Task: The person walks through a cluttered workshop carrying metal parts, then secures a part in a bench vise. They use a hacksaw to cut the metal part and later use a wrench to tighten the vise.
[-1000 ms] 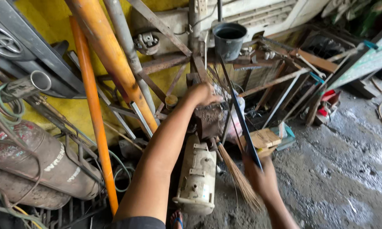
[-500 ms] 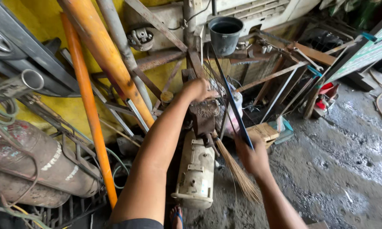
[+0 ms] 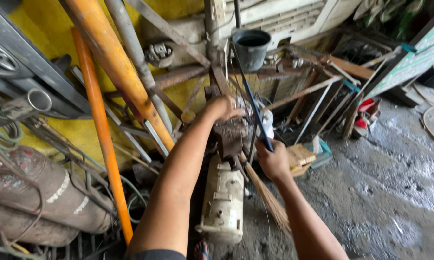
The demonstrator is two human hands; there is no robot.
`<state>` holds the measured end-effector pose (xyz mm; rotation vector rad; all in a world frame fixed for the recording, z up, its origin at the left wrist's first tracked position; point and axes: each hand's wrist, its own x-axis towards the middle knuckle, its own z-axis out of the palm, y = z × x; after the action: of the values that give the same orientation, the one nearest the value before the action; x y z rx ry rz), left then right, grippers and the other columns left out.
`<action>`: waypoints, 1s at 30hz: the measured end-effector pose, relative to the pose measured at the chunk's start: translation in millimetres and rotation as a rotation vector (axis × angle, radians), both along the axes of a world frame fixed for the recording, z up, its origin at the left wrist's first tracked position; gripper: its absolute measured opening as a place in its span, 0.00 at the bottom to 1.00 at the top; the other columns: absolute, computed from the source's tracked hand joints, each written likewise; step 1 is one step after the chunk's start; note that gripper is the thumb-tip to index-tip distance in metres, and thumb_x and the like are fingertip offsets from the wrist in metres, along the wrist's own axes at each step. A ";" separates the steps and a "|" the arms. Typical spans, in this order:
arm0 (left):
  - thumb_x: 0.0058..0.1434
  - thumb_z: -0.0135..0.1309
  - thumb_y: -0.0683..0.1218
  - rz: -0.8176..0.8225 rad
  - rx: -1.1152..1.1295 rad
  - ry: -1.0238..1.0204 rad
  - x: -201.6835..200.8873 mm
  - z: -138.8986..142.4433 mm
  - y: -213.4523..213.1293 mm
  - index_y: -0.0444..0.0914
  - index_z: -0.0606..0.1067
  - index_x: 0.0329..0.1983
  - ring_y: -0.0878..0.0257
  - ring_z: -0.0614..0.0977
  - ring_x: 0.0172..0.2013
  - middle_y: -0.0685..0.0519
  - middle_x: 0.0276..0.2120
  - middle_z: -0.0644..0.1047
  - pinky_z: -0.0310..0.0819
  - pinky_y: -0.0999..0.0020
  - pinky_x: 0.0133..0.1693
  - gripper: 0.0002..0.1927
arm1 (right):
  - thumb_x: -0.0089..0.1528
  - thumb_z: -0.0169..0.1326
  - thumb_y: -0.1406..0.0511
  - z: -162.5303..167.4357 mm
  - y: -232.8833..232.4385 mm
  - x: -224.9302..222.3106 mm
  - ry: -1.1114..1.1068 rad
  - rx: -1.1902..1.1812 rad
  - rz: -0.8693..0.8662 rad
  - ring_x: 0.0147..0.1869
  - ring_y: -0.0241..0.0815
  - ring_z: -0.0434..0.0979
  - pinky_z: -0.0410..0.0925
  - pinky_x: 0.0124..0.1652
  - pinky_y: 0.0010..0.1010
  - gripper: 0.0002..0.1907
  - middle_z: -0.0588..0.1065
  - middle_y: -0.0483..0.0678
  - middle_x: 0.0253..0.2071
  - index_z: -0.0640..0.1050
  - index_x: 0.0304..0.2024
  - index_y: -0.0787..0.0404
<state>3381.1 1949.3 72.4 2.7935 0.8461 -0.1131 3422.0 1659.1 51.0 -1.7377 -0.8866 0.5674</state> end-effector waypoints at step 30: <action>0.63 0.48 0.70 0.039 -0.105 -0.032 -21.5 10.1 -7.5 0.33 0.76 0.48 0.52 0.84 0.39 0.40 0.43 0.82 0.81 0.57 0.48 0.36 | 0.66 0.50 0.59 23.9 26.1 12.5 0.135 -0.067 0.052 0.15 0.36 0.63 0.60 0.18 0.30 0.19 0.69 0.44 0.16 0.73 0.23 0.61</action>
<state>3359.6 1941.8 82.5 2.6726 0.8606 -0.1034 3434.5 1685.1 74.9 -1.7178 -0.8274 0.7478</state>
